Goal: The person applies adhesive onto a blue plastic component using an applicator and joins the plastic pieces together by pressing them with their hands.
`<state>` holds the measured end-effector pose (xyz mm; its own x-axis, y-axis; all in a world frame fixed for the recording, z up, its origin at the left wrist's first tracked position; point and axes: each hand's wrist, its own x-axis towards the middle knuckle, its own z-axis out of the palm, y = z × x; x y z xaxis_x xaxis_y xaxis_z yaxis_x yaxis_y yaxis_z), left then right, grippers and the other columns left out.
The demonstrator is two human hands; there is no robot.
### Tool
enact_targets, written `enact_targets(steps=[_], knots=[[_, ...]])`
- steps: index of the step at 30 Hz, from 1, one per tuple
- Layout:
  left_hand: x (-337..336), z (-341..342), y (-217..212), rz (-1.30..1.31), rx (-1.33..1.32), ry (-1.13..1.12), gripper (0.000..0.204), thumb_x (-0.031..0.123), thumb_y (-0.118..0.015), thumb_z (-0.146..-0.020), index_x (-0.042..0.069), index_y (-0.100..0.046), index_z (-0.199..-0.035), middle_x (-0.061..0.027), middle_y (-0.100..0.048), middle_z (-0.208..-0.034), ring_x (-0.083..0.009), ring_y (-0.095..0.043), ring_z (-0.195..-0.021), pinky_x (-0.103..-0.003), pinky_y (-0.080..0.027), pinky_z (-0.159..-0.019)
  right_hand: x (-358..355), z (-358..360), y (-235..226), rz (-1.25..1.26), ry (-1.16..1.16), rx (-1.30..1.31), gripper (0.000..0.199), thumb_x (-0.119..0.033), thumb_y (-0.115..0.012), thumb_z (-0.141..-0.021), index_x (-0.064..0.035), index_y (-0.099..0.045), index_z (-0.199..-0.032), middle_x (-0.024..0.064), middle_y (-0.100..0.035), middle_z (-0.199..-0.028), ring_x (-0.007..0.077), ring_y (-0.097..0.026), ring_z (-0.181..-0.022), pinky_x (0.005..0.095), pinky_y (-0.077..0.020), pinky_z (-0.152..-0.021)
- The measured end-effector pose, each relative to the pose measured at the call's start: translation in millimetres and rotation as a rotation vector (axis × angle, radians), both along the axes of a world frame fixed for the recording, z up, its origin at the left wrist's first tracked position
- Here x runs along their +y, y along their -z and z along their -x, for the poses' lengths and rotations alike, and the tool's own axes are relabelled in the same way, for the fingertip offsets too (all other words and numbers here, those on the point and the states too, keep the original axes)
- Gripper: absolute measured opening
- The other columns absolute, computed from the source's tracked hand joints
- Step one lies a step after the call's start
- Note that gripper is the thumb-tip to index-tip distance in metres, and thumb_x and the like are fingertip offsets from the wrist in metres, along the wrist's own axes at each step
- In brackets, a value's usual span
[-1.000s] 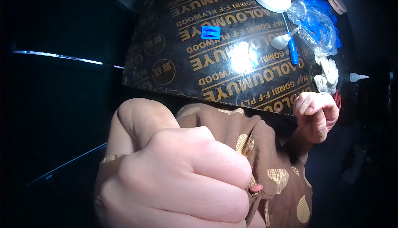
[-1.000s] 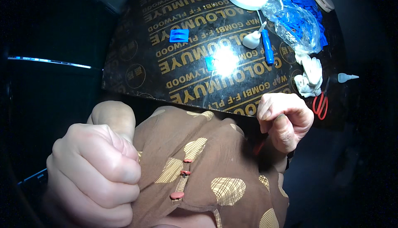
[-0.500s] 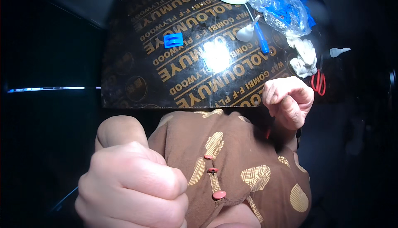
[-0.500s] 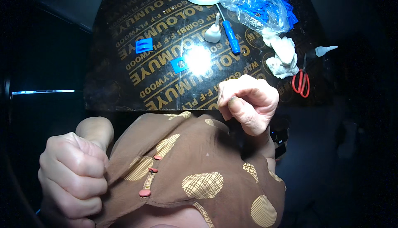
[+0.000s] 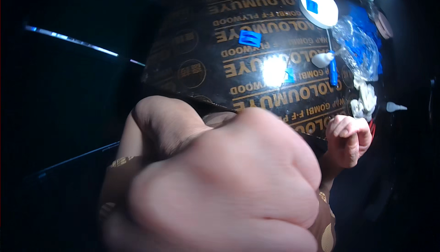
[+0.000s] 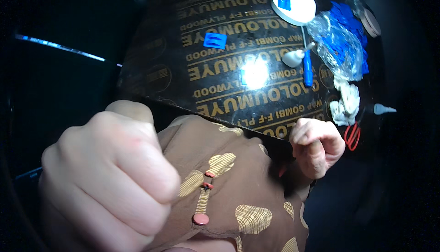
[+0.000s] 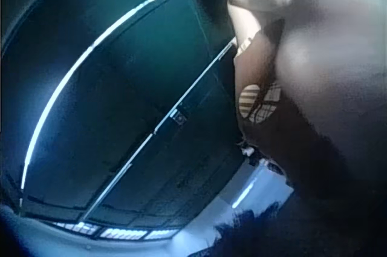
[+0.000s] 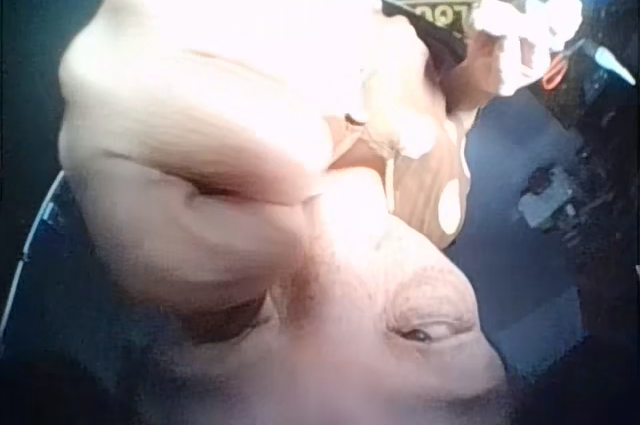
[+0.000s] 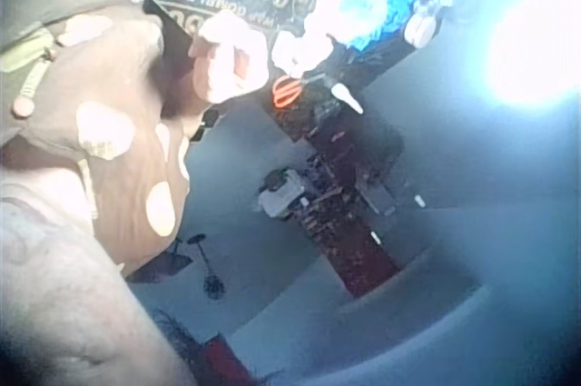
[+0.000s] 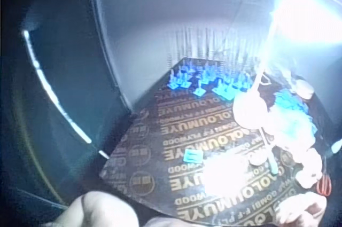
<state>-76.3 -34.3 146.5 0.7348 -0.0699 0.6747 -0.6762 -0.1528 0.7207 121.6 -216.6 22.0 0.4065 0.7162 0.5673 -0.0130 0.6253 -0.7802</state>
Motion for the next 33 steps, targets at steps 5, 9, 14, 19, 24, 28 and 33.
enact_targets(steps=[5,9,14,19,24,28,33], knots=[[4.2,10.6,-3.3,0.034,0.026,-0.007,0.021,-0.006,-0.053,-0.065,0.0,-0.046,-0.047,-0.0063,-0.041,-0.045,-0.0109,-0.036,-0.033,-0.023,-0.022,-0.031,0.1,-2.5,-0.2,0.001,-0.038,0.008,0.019,-0.012,-0.054,-0.091,0.007,-0.051,-0.087,0.0117,-0.05,-0.064,0.0146,-0.042,-0.047,0.0257,-0.0328,-0.04],[8.7,13.0,-3.4,0.067,0.042,0.025,0.023,-0.007,-0.054,-0.068,0.0,-0.046,-0.047,-0.0059,-0.041,-0.045,-0.0105,-0.035,-0.032,-0.023,-0.021,-0.031,4.7,1.6,0.0,0.009,-0.034,0.007,0.02,-0.012,-0.054,-0.091,0.0074,-0.051,-0.087,0.0122,-0.051,-0.065,0.0131,-0.042,-0.046,0.0251,-0.0325,-0.04],[8.4,19.7,-8.7,0.089,0.07,0.042,0.025,-0.007,-0.056,-0.07,0.0,-0.047,-0.048,-0.0054,-0.04,-0.045,-0.0101,-0.034,-0.032,-0.022,-0.02,-0.032,14.7,4.8,1.7,-0.012,-0.062,0.006,0.019,-0.011,-0.054,-0.091,0.0075,-0.052,-0.087,0.0126,-0.052,-0.066,0.0125,-0.041,-0.045,0.0244,-0.0322,-0.039],[21.8,-18.6,19.9,0.132,-0.322,0.142,0.041,0.018,-0.06,-0.091,0.0,-0.054,-0.055,-0.0013,-0.041,-0.044,-0.007,-0.036,-0.033,-0.022,-0.018,-0.032,-0.4,6.9,-14.9,0.065,0.113,0.005,0.017,-0.009,-0.055,-0.09,0.0063,-0.055,-0.083,0.0102,-0.054,-0.064,0.0119,-0.045,-0.045,0.0229,-0.0328,-0.04],[38.2,-5.5,24.5,0.098,-0.015,0.506,0.048,0.035,-0.058,-0.092,-0.008,-0.063,-0.074,-0.0114,-0.054,-0.057,-0.0169,-0.052,-0.043,-0.025,-0.036,-0.037,13.9,10.1,-10.5,0.14,0.017,-0.008,0.011,-0.003,-0.056,-0.087,0.0062,-0.059,-0.081,0.0076,-0.054,-0.06,0.0112,-0.048,-0.048,0.0227,-0.0345,-0.044],[41.9,-3.9,25.3,0.112,0.223,0.225,0.044,0.033,-0.058,-0.091,-0.009,-0.065,-0.079,-0.0157,-0.06,-0.064,-0.0222,-0.059,-0.051,-0.027,-0.045,-0.044,5.1,9.5,-16.0,0.117,-0.013,-0.049,0.008,0.001,-0.055,-0.084,0.0078,-0.059,-0.081,0.0088,-0.056,-0.06,0.0122,-0.049,-0.048,0.0237,-0.0369,-0.044],[51.3,0.4,26.5,-0.243,0.533,-0.062,0.01,0.006,-0.058,-0.08,-0.002,-0.065,-0.078,-0.0092,-0.059,-0.064,-0.018,-0.058,-0.053,-0.028,-0.043,-0.05,4.9,3.8,-26.4,0.162,0.016,-0.194,0.006,0.003,-0.055,-0.082,0.0058,-0.06,-0.08,0.0077,-0.059,-0.064,0.0119,-0.054,-0.05,0.0236,-0.0409,-0.046]])
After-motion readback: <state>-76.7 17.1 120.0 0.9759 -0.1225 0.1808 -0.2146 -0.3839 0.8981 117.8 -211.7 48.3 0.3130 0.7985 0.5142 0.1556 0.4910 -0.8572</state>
